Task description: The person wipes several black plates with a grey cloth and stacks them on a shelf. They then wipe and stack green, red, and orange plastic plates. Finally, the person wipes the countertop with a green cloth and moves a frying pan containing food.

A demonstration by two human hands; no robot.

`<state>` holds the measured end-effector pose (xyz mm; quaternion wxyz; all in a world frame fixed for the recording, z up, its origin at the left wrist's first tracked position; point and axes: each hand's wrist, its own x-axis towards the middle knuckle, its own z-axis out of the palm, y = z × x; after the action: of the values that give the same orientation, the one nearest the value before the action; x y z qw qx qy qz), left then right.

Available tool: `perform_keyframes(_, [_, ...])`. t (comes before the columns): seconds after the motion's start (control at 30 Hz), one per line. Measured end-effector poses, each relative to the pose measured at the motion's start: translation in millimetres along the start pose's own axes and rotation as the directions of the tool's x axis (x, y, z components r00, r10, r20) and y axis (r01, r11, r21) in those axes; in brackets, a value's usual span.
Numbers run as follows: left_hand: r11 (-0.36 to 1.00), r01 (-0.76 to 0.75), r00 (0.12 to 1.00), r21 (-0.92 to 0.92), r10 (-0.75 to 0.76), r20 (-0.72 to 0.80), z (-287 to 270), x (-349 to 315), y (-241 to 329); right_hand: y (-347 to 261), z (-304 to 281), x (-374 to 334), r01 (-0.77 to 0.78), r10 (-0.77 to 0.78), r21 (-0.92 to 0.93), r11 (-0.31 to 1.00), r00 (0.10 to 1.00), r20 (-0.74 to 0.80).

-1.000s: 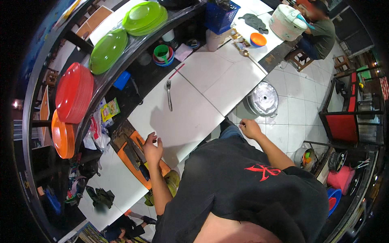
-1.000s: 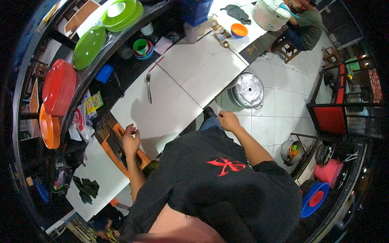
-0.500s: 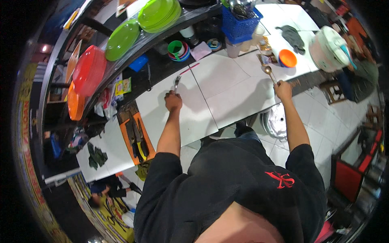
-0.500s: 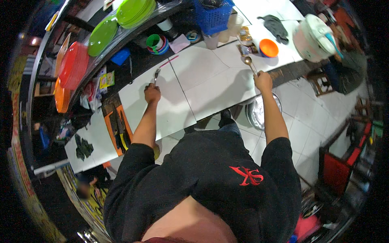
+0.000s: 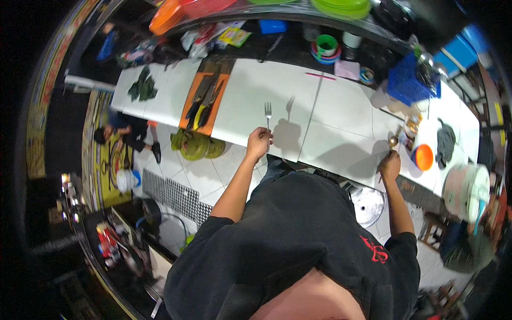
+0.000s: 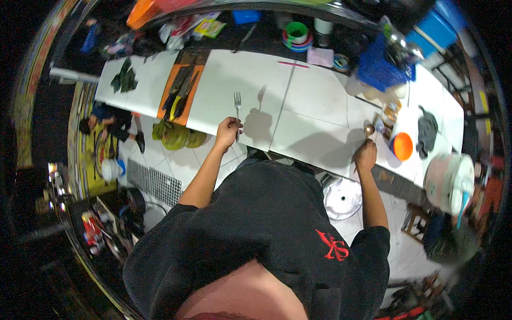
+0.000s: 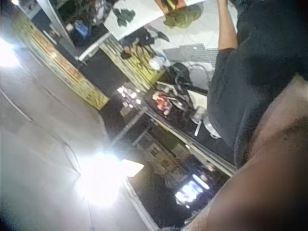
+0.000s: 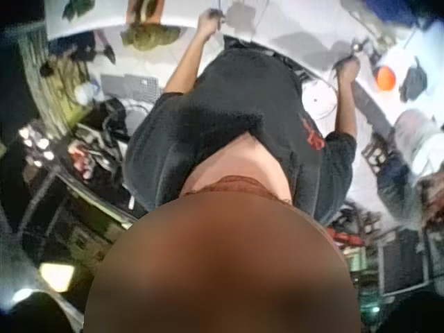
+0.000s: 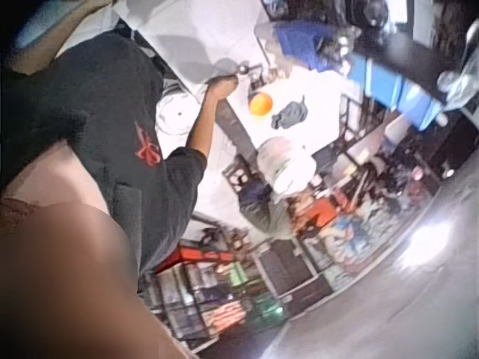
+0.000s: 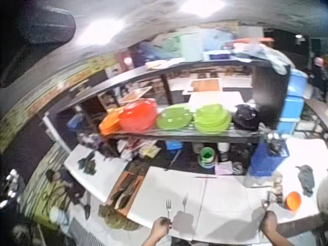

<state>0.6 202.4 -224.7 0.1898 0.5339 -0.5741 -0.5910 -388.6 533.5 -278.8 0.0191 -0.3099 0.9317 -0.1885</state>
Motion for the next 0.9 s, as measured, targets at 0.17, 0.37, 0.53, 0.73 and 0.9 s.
perform_keyframes(0.17, [0.999,0.029,0.978,0.045,-0.019,-0.21,-74,-17,-38,-32,63,45,0.346,-0.348,-0.041,0.937,0.933,-0.095])
perform_keyframes(0.37, [0.999,-0.037,0.937,-0.036,0.022,-0.348,-129,1,-42,-199,117,54,0.332,-0.333,0.031,0.943,0.938,0.091])
perform_keyframes(0.53, [0.997,-0.004,0.971,0.075,0.022,-0.237,-118,33,-54,-375,160,12,0.35,-0.364,0.107,0.931,0.916,0.168])
perform_keyframes(0.73, [0.807,-0.159,0.879,0.568,0.378,-0.291,-189,80,-67,-579,212,-39,0.093,-0.182,0.24,0.966,0.906,0.382])
perform_keyframes(0.9, [0.619,-0.282,0.788,0.733,0.585,-0.19,-264,110,-42,-690,256,-40,-0.138,-0.041,0.307,0.941,0.859,0.511])
